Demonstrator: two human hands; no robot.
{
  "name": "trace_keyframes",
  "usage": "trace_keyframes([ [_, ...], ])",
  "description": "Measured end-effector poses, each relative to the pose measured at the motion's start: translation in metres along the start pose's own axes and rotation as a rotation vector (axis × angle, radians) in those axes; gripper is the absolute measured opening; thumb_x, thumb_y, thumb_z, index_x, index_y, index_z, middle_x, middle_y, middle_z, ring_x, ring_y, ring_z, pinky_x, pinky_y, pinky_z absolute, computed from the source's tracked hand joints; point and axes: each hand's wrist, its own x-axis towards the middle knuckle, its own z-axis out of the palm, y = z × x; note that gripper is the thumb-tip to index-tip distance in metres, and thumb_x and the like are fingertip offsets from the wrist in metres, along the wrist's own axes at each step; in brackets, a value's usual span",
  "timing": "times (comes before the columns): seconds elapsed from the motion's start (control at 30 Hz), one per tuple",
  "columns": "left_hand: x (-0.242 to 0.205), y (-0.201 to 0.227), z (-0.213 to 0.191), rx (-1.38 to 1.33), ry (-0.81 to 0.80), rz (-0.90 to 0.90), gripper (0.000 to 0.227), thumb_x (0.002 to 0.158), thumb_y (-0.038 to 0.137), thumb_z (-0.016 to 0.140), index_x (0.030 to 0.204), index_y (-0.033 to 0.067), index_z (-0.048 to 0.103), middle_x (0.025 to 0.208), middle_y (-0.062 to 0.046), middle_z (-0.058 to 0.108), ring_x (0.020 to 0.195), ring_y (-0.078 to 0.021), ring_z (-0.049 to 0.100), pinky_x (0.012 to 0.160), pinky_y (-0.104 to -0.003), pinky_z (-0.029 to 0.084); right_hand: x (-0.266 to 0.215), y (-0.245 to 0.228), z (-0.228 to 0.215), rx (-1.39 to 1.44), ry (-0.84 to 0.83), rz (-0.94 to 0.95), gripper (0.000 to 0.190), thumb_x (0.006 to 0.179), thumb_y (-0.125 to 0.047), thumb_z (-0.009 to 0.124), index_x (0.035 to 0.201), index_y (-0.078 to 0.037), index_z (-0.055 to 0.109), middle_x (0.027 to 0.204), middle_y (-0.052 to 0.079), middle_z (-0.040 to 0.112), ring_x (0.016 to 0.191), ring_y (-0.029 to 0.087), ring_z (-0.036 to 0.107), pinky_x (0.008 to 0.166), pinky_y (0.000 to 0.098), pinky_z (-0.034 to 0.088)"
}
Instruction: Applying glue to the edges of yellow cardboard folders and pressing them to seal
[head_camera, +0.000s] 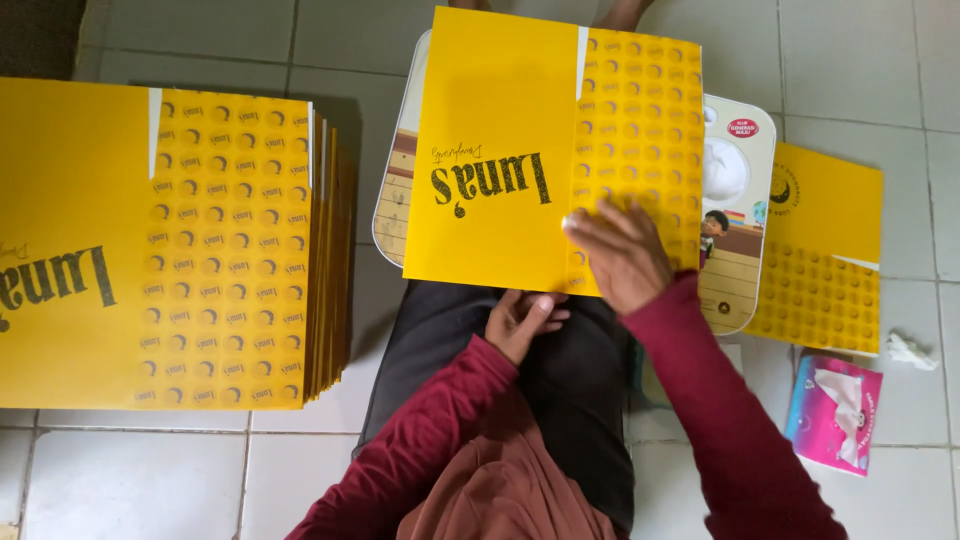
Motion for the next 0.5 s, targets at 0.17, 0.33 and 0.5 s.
trace_keyframes([
  [0.17, 0.015, 0.035, 0.036, -0.231, 0.178, -0.051, 0.048, 0.098, 0.024, 0.074, 0.123, -0.0129, 0.055, 0.108, -0.031, 0.066, 0.097, -0.0427, 0.07, 0.086, -0.057, 0.059, -0.047, -0.05, -0.024, 0.028, -0.031, 0.009, 0.036, 0.099, -0.018, 0.055, 0.131, -0.022, 0.071, 0.146, -0.002, 0.064, 0.144, 0.03, 0.049, 0.121, 0.0559, 0.027],
  [0.33, 0.014, 0.04, 0.04, -0.188, 0.25, -0.024, 0.039, 0.095, 0.021, 0.076, 0.111, -0.0119, 0.062, 0.098, -0.029, 0.068, 0.089, -0.0401, 0.072, 0.082, -0.055, 0.062, 0.004, -0.026, -0.015, -0.011, -0.074, 0.068, 0.037, 0.097, -0.012, 0.06, 0.13, -0.023, 0.073, 0.143, -0.002, 0.067, 0.141, 0.036, 0.052, 0.115, 0.0648, 0.035],
  [0.5, 0.014, 0.049, 0.041, -0.125, 0.26, -0.03, 0.035, 0.096, 0.021, 0.074, 0.107, -0.0115, 0.064, 0.097, -0.031, 0.071, 0.087, -0.0383, 0.074, 0.082, -0.052, 0.064, 0.095, 0.045, 0.013, -0.108, -0.213, 0.315, 0.046, 0.105, -0.013, 0.057, 0.147, -0.03, 0.061, 0.155, -0.003, 0.055, 0.153, 0.034, 0.034, 0.119, 0.0712, 0.016],
])
